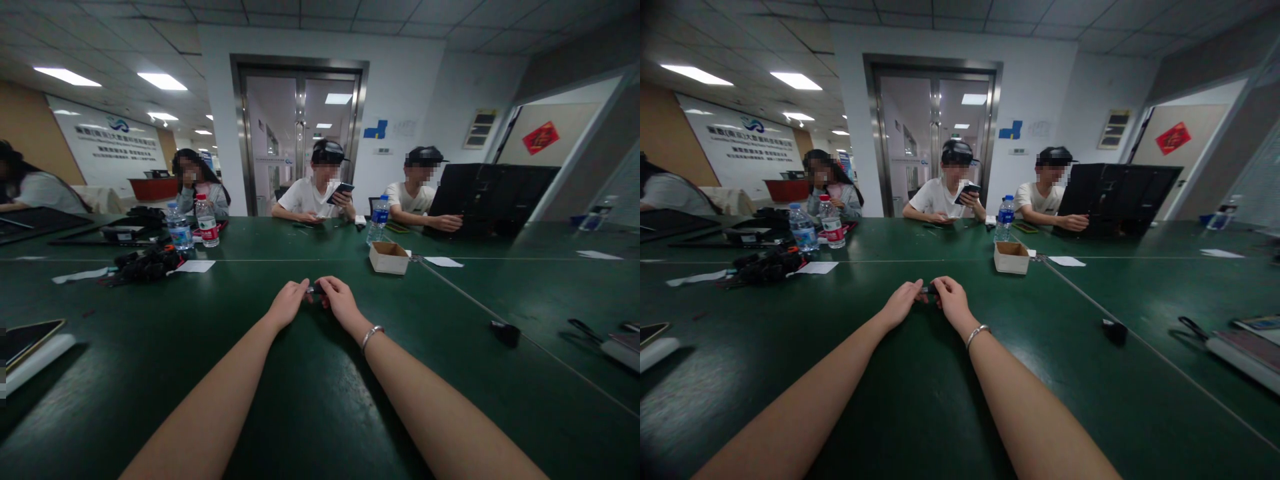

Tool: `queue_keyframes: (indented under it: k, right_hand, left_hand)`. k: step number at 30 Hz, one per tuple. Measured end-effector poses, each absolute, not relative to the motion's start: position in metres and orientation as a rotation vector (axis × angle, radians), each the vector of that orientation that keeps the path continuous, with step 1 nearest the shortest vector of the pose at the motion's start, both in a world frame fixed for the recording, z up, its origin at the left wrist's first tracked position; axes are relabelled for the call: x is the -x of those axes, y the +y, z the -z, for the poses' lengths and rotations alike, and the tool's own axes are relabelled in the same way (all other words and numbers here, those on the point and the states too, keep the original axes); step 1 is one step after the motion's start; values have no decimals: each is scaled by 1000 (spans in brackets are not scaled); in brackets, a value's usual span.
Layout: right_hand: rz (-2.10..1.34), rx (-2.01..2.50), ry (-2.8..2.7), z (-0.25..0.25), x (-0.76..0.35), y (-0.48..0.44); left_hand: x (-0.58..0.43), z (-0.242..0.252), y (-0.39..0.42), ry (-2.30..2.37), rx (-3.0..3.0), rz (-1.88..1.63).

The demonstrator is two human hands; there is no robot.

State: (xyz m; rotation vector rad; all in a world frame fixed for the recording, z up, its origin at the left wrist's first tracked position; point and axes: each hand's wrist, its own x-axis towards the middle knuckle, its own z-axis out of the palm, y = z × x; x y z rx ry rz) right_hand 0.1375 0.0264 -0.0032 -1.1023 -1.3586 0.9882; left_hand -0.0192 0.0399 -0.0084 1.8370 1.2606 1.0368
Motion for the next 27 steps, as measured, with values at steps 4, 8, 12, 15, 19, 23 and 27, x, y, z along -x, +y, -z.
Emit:
queue_keyframes:
  k: [4,8,12,15,19,23,27]
  right_hand:
    - [-985,1102,-1353,3,-137,26]
    - [-985,1109,-1377,3,-137,26]
    - [-976,1105,-1394,5,-138,28]
    - [-975,1104,-1405,7,-138,28]
    - [-973,1103,-1386,7,-138,28]
    - [-981,1110,-1368,6,-136,28]
    - [-994,1123,-1371,4,-136,27]
  left_hand:
    - [20,8,36,1232,-1898,-1047]
    - [22,11,35,1155,-1787,-1086]
    - [21,8,36,1145,-1832,-1003]
    - [21,7,37,1212,-1875,-1015]
    - [24,13,41,1166,-1776,-1136]
    - [26,16,43,1089,-1676,-1134]
    - [25,11,41,1124,-1813,-1066]
